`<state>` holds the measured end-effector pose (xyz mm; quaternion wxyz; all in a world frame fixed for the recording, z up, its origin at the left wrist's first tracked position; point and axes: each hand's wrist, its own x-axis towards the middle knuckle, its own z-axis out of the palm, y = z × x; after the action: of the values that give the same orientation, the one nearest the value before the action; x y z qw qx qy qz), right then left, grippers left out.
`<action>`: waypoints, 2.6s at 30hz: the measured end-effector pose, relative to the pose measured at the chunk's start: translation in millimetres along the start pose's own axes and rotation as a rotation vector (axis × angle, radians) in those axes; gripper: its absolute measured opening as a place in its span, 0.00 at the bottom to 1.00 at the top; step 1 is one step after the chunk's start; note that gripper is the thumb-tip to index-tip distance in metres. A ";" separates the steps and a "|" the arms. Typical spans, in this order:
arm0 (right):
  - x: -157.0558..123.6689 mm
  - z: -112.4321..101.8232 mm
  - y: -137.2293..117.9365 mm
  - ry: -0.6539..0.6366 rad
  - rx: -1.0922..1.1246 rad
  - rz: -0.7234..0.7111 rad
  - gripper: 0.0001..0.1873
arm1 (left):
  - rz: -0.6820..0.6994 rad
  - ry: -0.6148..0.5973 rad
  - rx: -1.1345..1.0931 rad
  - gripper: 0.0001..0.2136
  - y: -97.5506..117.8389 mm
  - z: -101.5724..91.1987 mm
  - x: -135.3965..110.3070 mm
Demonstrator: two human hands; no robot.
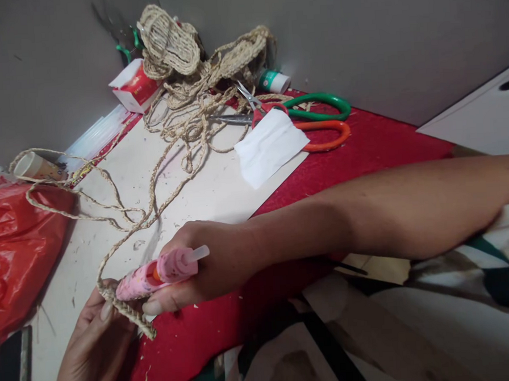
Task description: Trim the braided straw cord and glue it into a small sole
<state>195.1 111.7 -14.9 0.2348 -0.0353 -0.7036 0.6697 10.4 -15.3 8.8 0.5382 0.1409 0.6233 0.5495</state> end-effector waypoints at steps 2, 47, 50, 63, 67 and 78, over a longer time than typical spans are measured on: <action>-0.8 0.4 0.2 0.011 -0.030 -0.015 0.20 | 0.001 -0.002 -0.008 0.12 0.0 0.1 0.1; -6.8 -8.8 -10.0 -0.083 -0.394 0.014 0.23 | 0.069 -0.081 -0.043 0.10 -2.0 -27.1 13.7; -5.2 -16.0 -7.0 -0.035 -0.692 -0.120 0.22 | 0.171 -0.067 0.030 0.08 0.5 -33.5 16.3; -7.1 -18.8 -30.3 -0.327 -1.358 0.083 0.19 | 0.738 0.243 0.328 0.11 18.1 -30.6 -10.5; -8.9 -15.9 -51.9 -0.290 -1.343 -0.009 0.20 | 0.802 0.230 0.362 0.11 18.6 -21.9 -36.6; 42.3 31.3 -57.4 0.105 -0.991 -0.760 0.12 | 0.956 0.200 0.609 0.11 21.4 16.8 -89.4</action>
<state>161.0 92.4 52.3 0.4467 0.0798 -0.8815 0.1307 49.4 -67.3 76.0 0.1037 0.5028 0.6683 0.5382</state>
